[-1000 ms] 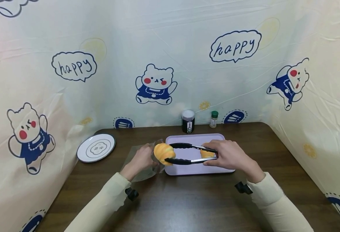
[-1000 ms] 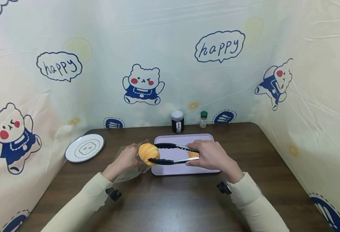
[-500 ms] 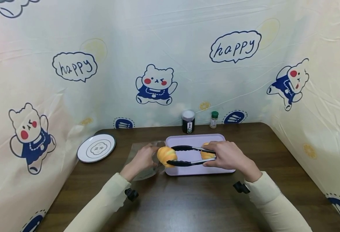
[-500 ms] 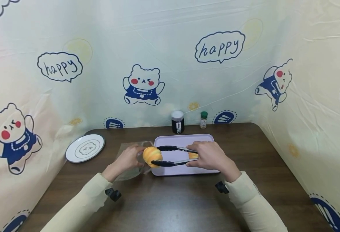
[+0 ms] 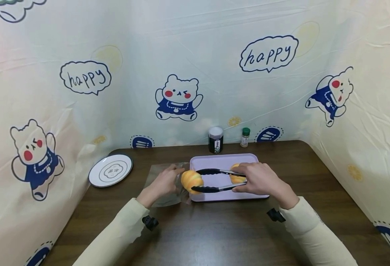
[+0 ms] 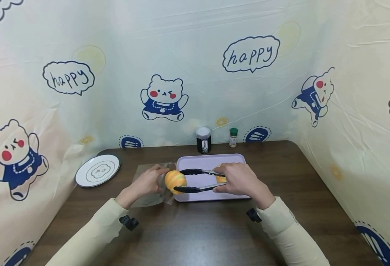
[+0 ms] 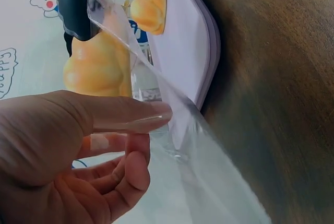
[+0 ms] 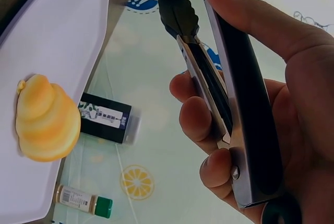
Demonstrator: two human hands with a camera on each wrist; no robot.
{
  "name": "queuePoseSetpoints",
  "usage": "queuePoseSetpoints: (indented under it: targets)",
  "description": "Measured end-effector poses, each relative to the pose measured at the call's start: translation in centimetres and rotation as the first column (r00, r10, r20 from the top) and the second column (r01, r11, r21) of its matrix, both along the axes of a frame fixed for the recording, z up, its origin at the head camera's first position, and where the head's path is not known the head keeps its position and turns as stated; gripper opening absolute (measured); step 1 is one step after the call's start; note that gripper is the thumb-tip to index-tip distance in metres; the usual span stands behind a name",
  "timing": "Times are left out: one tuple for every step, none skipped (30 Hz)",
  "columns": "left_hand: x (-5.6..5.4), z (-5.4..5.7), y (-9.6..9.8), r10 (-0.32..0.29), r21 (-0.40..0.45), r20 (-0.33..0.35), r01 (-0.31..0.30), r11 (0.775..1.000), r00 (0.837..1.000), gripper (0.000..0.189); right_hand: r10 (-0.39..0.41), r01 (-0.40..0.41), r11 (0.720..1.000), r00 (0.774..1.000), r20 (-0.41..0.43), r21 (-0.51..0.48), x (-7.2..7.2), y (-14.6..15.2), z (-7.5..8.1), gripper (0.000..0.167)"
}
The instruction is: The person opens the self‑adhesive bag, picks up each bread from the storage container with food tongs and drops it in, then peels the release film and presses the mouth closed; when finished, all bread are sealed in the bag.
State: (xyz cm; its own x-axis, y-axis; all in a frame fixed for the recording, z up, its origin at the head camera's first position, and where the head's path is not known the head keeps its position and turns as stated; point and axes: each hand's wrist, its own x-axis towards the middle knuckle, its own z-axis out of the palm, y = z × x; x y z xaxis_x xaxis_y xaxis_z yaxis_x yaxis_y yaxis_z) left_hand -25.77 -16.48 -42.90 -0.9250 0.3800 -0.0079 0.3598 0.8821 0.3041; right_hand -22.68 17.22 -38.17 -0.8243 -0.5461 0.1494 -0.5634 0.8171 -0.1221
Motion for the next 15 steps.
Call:
queuePoseSetpoints:
  targets:
    - [0.01,-0.03,0.02,-0.005,0.006,-0.001,0.005,1.000,1.000,0.078,0.006,-0.006,1.000,1.000,-0.001,-0.001,0.03,-0.09,0.03,0.062]
    - [0.01,-0.06,0.03,-0.013,0.009,-0.003,0.013,1.000,1.000,0.079,0.010,-0.010,1.000,1.000,-0.002,0.000,0.04,-0.18,0.05,0.061]
    - [0.03,-0.09,0.03,-0.022,0.016,-0.001,0.022,1.000,1.000,0.080,0.014,-0.014,1.000,1.000,-0.003,-0.001,0.06,-0.26,0.06,0.061]
    - [0.06,-0.12,0.03,-0.031,0.021,0.003,0.031,0.999,1.000,0.081,0.016,-0.016,1.000,1.000,-0.004,0.001,0.07,-0.35,0.05,0.061]
    - [0.09,-0.13,0.04,-0.038,0.023,0.008,0.037,0.999,0.999,0.083,0.017,-0.017,1.000,1.000,-0.004,0.002,0.07,-0.44,0.04,0.061]
    - [0.11,-0.18,0.02,-0.045,0.027,0.014,0.045,0.999,0.999,0.085,0.019,-0.019,1.000,1.000,-0.005,0.004,0.07,-0.52,0.02,0.060]
    - [0.17,-0.21,0.00,-0.052,0.032,0.018,0.051,0.998,0.998,0.086,0.020,-0.020,1.000,1.000,-0.004,0.005,0.06,-0.60,-0.01,0.060]
    - [0.19,-0.23,-0.01,-0.058,0.035,0.021,0.057,0.998,0.998,0.087,0.021,-0.021,1.000,1.000,-0.003,0.007,0.06,-0.66,-0.04,0.059]
    - [0.22,-0.24,-0.03,-0.063,0.036,0.022,0.062,0.997,0.998,0.087,0.022,-0.022,1.000,1.000,-0.003,0.009,0.05,-0.72,-0.06,0.059]
    - [0.24,-0.25,-0.04,-0.066,0.037,0.023,0.065,0.997,0.998,0.088,0.024,-0.024,1.000,1.000,-0.003,0.013,0.05,-0.76,-0.08,0.058]
    - [0.25,-0.25,-0.06,-0.069,0.036,0.021,0.068,0.997,0.997,0.088,0.025,-0.025,1.000,1.000,-0.003,0.016,0.05,-0.79,-0.10,0.058]
    - [0.26,-0.25,-0.07,-0.073,0.038,0.017,0.072,0.997,0.997,0.087,0.027,-0.027,0.999,1.000,-0.005,0.020,0.04,-0.81,-0.10,0.058]
    - [0.28,-0.23,-0.07,-0.076,0.038,0.014,0.075,0.996,0.997,0.087,0.027,-0.027,0.999,1.000,-0.005,0.023,0.03,-0.82,-0.09,0.058]
    - [0.26,-0.20,-0.07,-0.077,0.035,0.013,0.077,0.996,0.997,0.088,0.027,-0.027,0.999,1.000,-0.007,0.027,0.01,-0.82,-0.08,0.058]
    - [0.25,-0.18,-0.08,-0.079,0.030,0.013,0.079,0.996,0.997,0.088,0.026,-0.026,0.999,1.000,-0.006,0.031,-0.01,-0.81,-0.06,0.057]
